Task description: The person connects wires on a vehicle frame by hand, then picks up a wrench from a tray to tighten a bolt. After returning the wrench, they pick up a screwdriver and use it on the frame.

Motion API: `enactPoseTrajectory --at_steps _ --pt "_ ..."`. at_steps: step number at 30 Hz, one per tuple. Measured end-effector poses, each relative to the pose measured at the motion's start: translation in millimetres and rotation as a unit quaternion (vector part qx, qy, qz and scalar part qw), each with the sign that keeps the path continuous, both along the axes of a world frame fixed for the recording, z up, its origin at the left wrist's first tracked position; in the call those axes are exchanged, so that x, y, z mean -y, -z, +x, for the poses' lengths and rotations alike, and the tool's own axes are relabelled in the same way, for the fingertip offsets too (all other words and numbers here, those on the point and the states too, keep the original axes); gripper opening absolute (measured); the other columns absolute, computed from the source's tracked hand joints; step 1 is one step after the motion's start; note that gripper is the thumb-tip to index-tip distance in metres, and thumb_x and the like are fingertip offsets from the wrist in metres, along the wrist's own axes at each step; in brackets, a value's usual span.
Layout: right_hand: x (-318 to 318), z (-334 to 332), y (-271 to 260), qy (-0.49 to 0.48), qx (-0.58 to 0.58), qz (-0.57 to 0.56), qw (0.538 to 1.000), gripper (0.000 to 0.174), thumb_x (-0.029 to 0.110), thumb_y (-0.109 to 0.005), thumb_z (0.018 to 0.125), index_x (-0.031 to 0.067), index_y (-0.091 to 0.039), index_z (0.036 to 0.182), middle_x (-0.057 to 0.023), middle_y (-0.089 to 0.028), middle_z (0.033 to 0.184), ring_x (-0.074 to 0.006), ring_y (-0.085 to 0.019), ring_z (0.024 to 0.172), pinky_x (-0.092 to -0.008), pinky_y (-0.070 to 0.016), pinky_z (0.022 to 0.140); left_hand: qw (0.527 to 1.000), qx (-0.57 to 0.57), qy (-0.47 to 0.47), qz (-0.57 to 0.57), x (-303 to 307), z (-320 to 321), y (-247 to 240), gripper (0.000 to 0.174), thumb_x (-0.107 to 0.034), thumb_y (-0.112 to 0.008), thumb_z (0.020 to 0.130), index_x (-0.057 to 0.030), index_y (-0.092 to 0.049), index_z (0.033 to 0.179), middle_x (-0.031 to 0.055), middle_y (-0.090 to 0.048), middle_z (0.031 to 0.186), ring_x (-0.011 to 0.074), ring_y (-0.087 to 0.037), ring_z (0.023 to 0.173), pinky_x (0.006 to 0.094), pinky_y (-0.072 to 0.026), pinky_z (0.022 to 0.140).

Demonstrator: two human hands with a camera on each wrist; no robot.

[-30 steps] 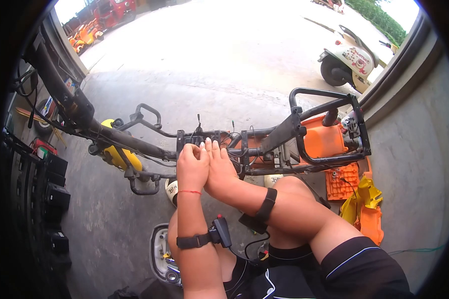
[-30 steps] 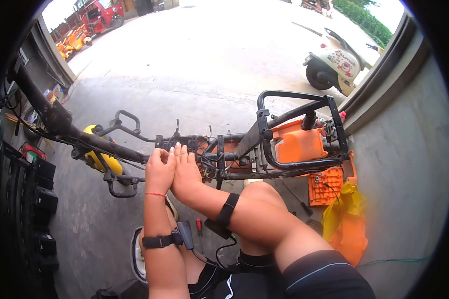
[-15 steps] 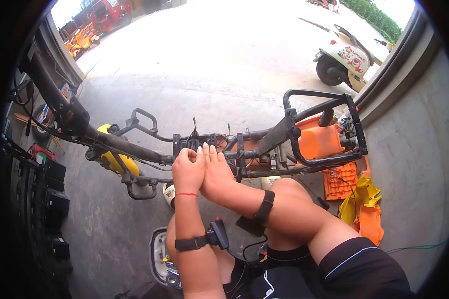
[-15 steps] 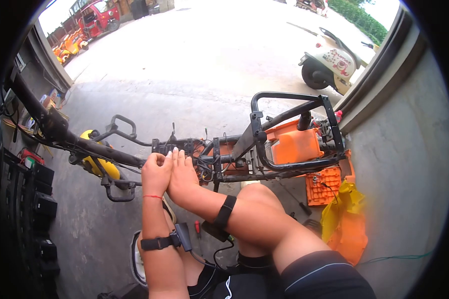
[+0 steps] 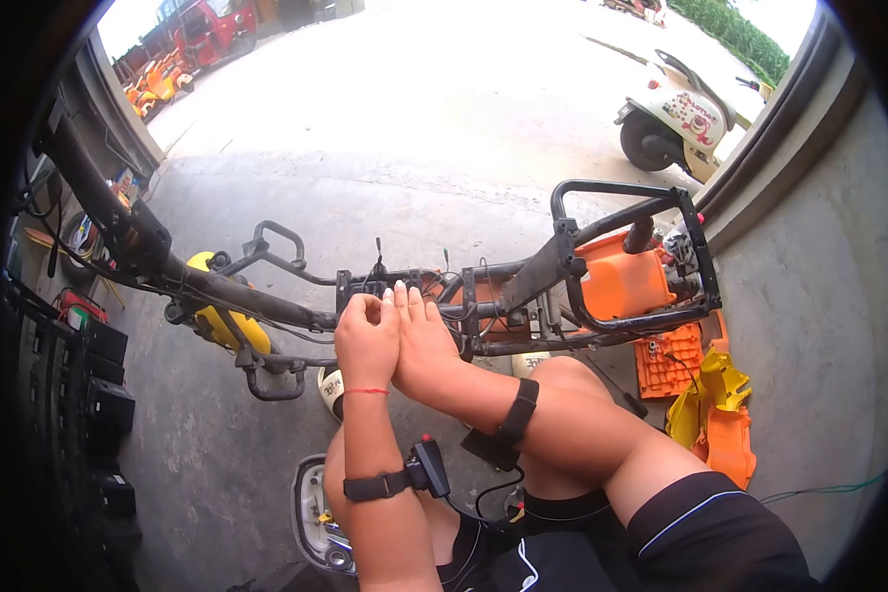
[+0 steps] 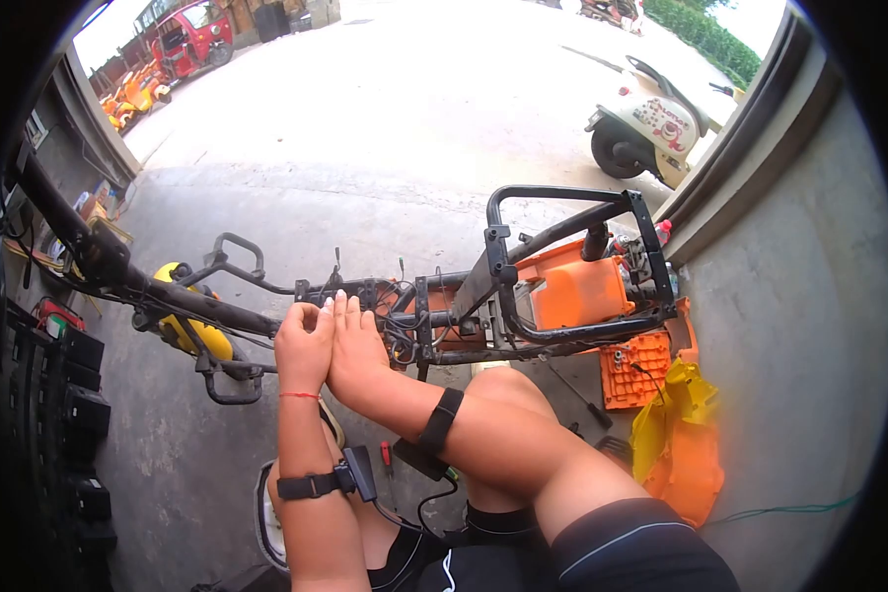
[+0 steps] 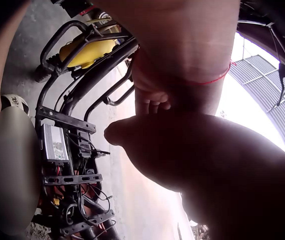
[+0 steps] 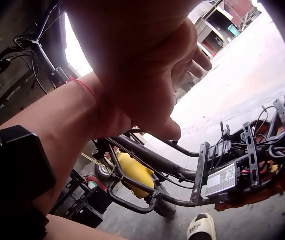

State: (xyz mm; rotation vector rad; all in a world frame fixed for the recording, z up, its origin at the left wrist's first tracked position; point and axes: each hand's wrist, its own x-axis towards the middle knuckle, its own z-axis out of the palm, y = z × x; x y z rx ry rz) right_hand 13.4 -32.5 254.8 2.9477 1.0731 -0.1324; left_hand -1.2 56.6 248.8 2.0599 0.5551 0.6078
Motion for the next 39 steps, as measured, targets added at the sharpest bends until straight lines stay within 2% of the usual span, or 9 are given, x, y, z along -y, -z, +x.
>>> enactPoseTrajectory --at_steps 3,9,13,22,28,31,34,36,39 --pt "2 1 -3 0.002 -0.023 -0.001 1.000 0.068 0.026 -0.047 0.097 -0.0079 -0.027 0.153 -0.0264 -0.026 0.160 -0.0384 -0.028 0.147 -0.0457 -0.0266 0.114 0.999 -0.043 0.020 0.011 -5 -1 -1 0.030 -0.025 -0.069 0.092 0.0015 -0.062 0.081 0.0108 -0.066 0.070 0.0198 -0.061 0.062 0.0354 -0.0516 0.065" --pt "5 2 -1 -0.019 -0.013 0.048 0.999 0.070 0.025 -0.051 0.096 -0.0073 -0.026 0.153 -0.0261 -0.026 0.160 -0.0397 -0.030 0.146 -0.0482 -0.0266 0.115 0.997 -0.070 0.016 -0.003 -7 -2 -5 0.027 -0.025 -0.068 0.093 0.0006 -0.064 0.083 0.0097 -0.065 0.069 0.0172 -0.060 0.063 0.0339 -0.0520 0.065" --pt "3 3 -1 -0.005 -0.033 0.062 0.998 0.072 0.026 -0.052 0.095 -0.0077 -0.026 0.153 -0.0260 -0.027 0.160 -0.0400 -0.029 0.146 -0.0488 -0.0274 0.115 0.999 0.037 0.006 -0.011 -2 0 -2 0.025 -0.024 -0.068 0.093 -0.0004 -0.065 0.085 0.0091 -0.066 0.069 0.0169 -0.061 0.063 0.0339 -0.0516 0.064" --pt "11 5 -3 -0.048 -0.055 0.046 0.996 0.071 0.023 -0.057 0.090 -0.0082 -0.033 0.150 -0.0270 -0.034 0.156 -0.0394 -0.034 0.144 -0.0484 -0.0291 0.114 0.992 -0.127 0.018 0.005 -13 -3 0 0.034 -0.027 -0.065 0.093 0.0049 -0.067 0.081 0.0183 -0.069 0.072 0.0240 -0.065 0.065 0.0386 -0.0513 0.067" --pt "11 9 0 -0.061 -0.048 0.106 0.991 0.068 0.022 -0.058 0.089 -0.0085 -0.038 0.147 -0.0276 -0.038 0.153 -0.0396 -0.038 0.141 -0.0465 -0.0305 0.114 0.999 0.016 -0.008 0.032 -14 1 19 0.036 -0.028 -0.062 0.095 0.0044 -0.066 0.080 0.0175 -0.066 0.069 0.0271 -0.062 0.063 0.0395 -0.0497 0.066" --pt "12 9 3 -0.084 -0.018 0.131 0.988 0.061 0.020 -0.058 0.088 -0.0089 -0.047 0.140 -0.0271 -0.046 0.147 -0.0388 -0.042 0.138 -0.0451 -0.0335 0.110 0.999 0.006 0.006 0.038 -15 1 18 0.036 -0.026 -0.061 0.095 0.0044 -0.064 0.077 0.0149 -0.064 0.066 0.0224 -0.059 0.061 0.0384 -0.0481 0.063" --pt "8 9 6 -0.100 0.003 0.121 0.988 0.048 0.019 -0.061 0.084 -0.0075 -0.059 0.125 -0.0230 -0.058 0.127 -0.0358 -0.051 0.122 -0.0438 -0.0371 0.103 0.999 -0.035 0.006 -0.024 -16 0 9 0.035 -0.025 -0.062 0.095 0.0036 -0.063 0.075 0.0104 -0.061 0.063 0.0159 -0.053 0.059 0.0359 -0.0456 0.060" --pt "7 8 7 -0.112 0.025 0.128 0.985 0.036 0.018 -0.061 0.083 -0.0050 -0.065 0.110 -0.0174 -0.060 0.106 -0.0316 -0.054 0.104 -0.0429 -0.0382 0.097 0.997 -0.042 0.008 -0.063 -14 -3 -1 0.035 -0.023 -0.063 0.093 0.0048 -0.058 0.071 0.0172 -0.064 0.078 0.0288 -0.059 0.068 0.0407 -0.0471 0.066" --pt "5 1 6 -0.117 0.086 0.106 0.984 0.033 0.018 -0.059 0.083 -0.0039 -0.065 0.108 -0.0150 -0.058 0.100 -0.0293 -0.052 0.096 -0.0427 -0.0379 0.094 0.998 -0.047 -0.002 -0.033 -17 -4 0 0.031 -0.020 -0.065 0.091 0.0038 -0.059 0.072 0.0156 -0.063 0.074 0.0271 -0.059 0.067 0.0397 -0.0471 0.066"
